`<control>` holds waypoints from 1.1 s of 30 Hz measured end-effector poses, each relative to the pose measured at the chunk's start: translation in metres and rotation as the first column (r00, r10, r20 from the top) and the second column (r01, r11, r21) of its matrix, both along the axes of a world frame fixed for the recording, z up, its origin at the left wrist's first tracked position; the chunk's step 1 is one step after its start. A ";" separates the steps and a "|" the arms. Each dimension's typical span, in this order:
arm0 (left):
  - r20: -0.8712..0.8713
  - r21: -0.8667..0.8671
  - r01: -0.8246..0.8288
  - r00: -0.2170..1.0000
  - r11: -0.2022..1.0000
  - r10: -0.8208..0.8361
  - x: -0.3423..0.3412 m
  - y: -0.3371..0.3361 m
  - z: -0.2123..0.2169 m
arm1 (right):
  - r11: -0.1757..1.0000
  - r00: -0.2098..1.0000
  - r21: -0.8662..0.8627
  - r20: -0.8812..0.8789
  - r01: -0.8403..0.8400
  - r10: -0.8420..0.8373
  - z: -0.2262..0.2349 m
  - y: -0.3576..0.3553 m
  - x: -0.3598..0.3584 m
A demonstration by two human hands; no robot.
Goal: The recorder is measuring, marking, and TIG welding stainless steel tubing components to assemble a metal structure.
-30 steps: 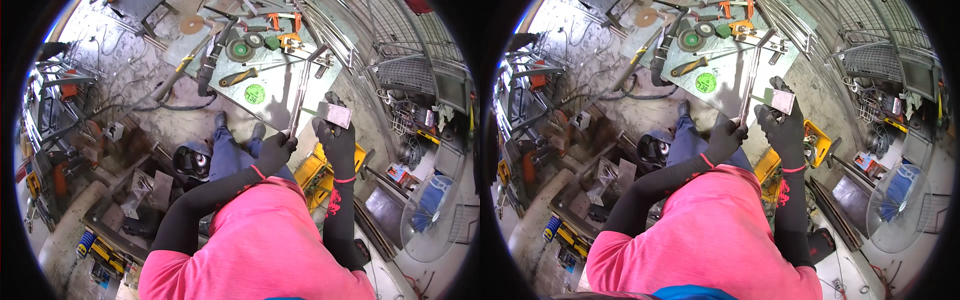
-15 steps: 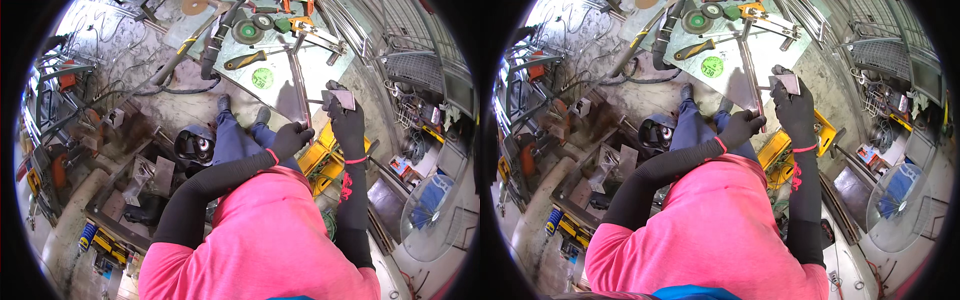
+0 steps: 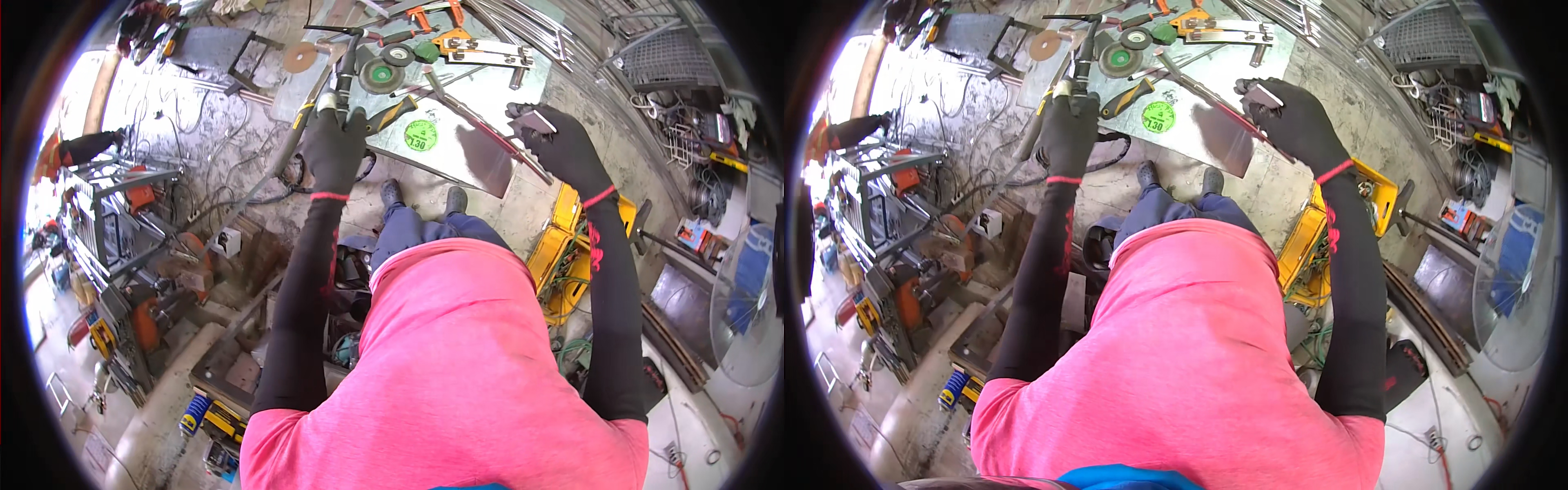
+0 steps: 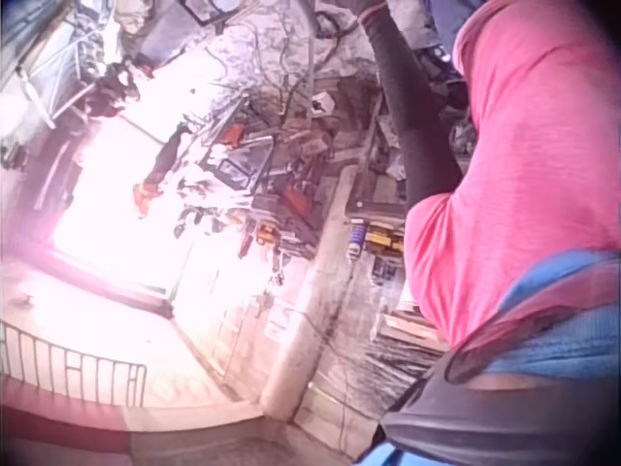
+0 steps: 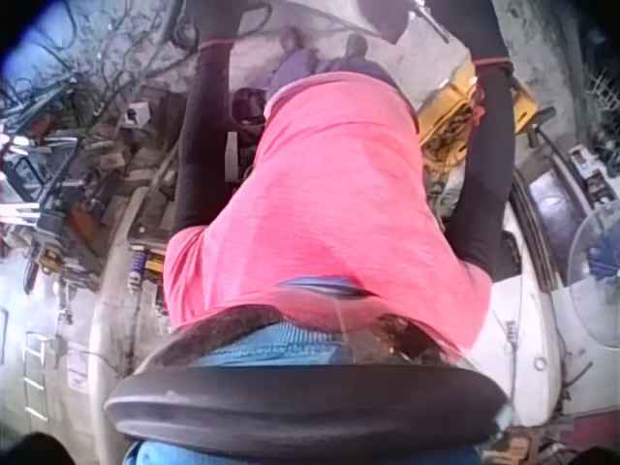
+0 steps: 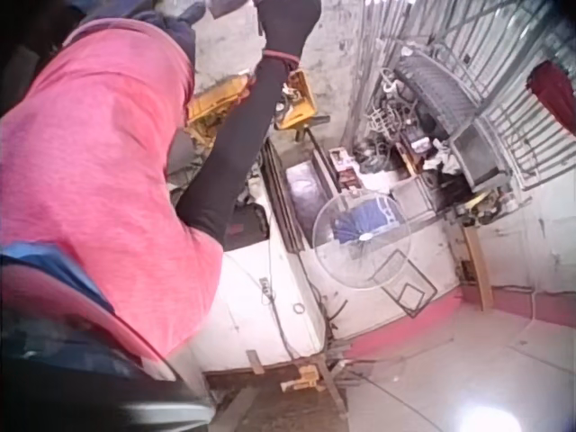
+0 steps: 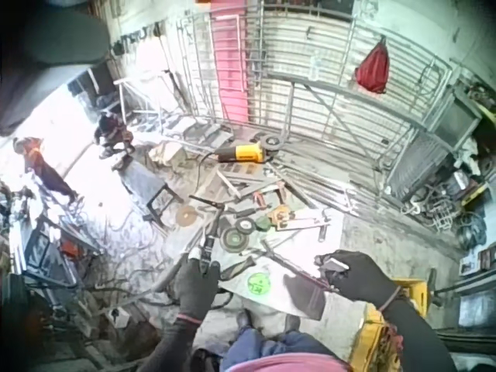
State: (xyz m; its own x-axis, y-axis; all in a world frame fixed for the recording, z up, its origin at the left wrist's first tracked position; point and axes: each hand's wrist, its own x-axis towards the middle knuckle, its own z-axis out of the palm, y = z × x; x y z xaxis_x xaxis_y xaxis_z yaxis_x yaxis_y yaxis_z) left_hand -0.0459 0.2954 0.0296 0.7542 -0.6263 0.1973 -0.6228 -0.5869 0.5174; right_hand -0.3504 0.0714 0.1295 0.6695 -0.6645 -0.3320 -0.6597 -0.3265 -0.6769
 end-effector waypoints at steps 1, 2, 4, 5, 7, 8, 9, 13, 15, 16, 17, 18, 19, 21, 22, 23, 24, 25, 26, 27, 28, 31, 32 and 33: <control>-0.064 0.086 -0.025 0.997 0.996 0.031 0.007 -0.007 0.001 | 0.997 0.998 -0.065 0.025 -0.047 0.049 0.005 -0.001 0.002; -0.011 0.114 -0.024 1.000 0.993 0.025 0.013 -0.014 0.001 | 0.987 0.994 -0.131 0.046 -0.092 0.098 0.009 -0.002 0.003; 0.089 0.173 -0.020 0.996 0.985 0.004 0.018 -0.027 0.002 | 0.969 0.985 -0.213 0.093 -0.125 0.147 0.008 -0.003 -0.001; 0.089 0.268 -0.062 0.995 0.961 0.039 0.020 -0.034 0.002 | 0.965 0.980 -0.233 0.128 -0.118 0.151 0.006 -0.006 -0.003; 0.132 0.344 -0.079 0.991 0.936 0.035 0.025 -0.040 -0.002 | 0.939 0.978 -0.325 0.135 -0.110 0.162 0.009 -0.005 -0.005; 0.154 0.379 -0.090 0.988 0.921 0.033 0.029 -0.042 -0.005 | 0.938 0.982 -0.332 0.116 -0.102 0.147 0.012 -0.005 -0.005; 0.078 0.341 -0.097 0.994 0.935 0.074 0.034 -0.042 -0.014 | 0.936 0.985 -0.337 0.098 -0.099 0.140 0.014 -0.004 -0.003; -0.173 0.258 -0.044 0.981 0.965 0.090 0.054 -0.042 -0.027 | 0.960 0.995 -0.280 0.091 -0.024 0.052 0.010 0.001 -0.005; -0.275 0.208 -0.022 0.958 0.978 0.080 0.064 -0.040 -0.029 | 0.967 0.996 -0.252 0.088 0.025 -0.002 0.010 0.004 -0.006; -0.327 0.183 -0.013 0.942 0.983 0.073 0.066 -0.040 -0.029 | 0.971 0.996 -0.234 0.090 0.046 -0.025 0.010 0.004 -0.006; -0.364 0.169 -0.014 0.928 0.985 0.076 0.069 -0.039 -0.029 | 0.974 0.995 -0.217 0.092 0.066 -0.047 0.011 0.003 -0.006; -0.401 0.156 -0.015 0.913 0.988 0.077 0.070 -0.039 -0.028 | 0.973 0.996 -0.225 0.087 0.052 -0.033 0.013 0.003 -0.006; -0.437 0.143 -0.018 0.896 0.990 0.079 0.071 -0.038 -0.027 | 0.972 0.996 -0.234 0.082 0.038 -0.019 0.014 0.003 -0.005; -0.492 0.099 -0.030 0.867 0.995 0.075 0.076 -0.034 -0.031 | 0.967 0.997 -0.254 0.080 0.028 -0.007 0.013 0.002 -0.003; -0.510 0.067 -0.040 0.857 0.997 0.069 0.078 -0.029 -0.035 | 0.964 0.996 -0.265 0.084 0.031 -0.009 0.011 0.002 -0.002; -0.528 0.035 -0.052 0.847 0.998 0.063 0.081 -0.026 -0.040 | 0.960 0.996 -0.277 0.087 0.033 -0.009 0.009 0.002 -0.001; -0.552 -0.027 -0.064 0.833 0.998 0.039 0.077 -0.026 -0.037 | 0.962 0.995 -0.271 0.102 0.040 -0.013 0.006 0.001 -0.003; -0.576 -0.089 -0.077 0.818 0.993 0.012 0.071 -0.025 -0.032 | 0.963 0.993 -0.266 0.117 0.048 -0.017 0.003 0.000 -0.005; -0.597 -0.150 -0.091 0.802 0.984 -0.017 0.066 -0.023 -0.026 | 0.964 0.991 -0.261 0.131 0.055 -0.021 0.000 -0.002 -0.007; -0.599 -0.166 -0.121 0.801 0.979 -0.003 0.065 -0.016 -0.022 | 0.962 0.992 -0.271 0.123 0.039 -0.006 0.000 -0.002 -0.006; -0.709 -0.275 -0.178 0.701 0.945 -0.074 0.059 -0.009 -0.014 | 0.959 0.994 -0.282 0.113 0.029 0.003 0.001 -0.003 -0.005; -0.786 -0.456 -0.196 0.547 0.868 -0.289 0.025 0.011 0.032 | 0.954 0.990 -0.300 0.141 0.015 0.028 -0.004 -0.001 -0.006; -0.711 -0.459 -0.049 0.619 0.887 -0.334 0.017 0.017 0.047 | 0.953 0.987 -0.303 0.157 0.016 0.033 -0.005 0.001 -0.007; -0.626 -0.439 0.091 0.682 0.894 -0.377 0.013 0.024 0.057 | 0.952 0.989 -0.307 0.147 0.024 0.023 -0.005 0.005 -0.006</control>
State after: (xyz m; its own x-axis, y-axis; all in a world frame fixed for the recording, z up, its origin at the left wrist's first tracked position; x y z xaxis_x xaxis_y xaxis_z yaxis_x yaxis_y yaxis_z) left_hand -0.0327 0.3195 0.0866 0.6007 -0.7964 -0.0700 -0.1029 -0.1638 0.9811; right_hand -0.3561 0.0762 0.1249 0.6949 -0.7191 -0.0101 -0.5610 -0.5332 -0.6333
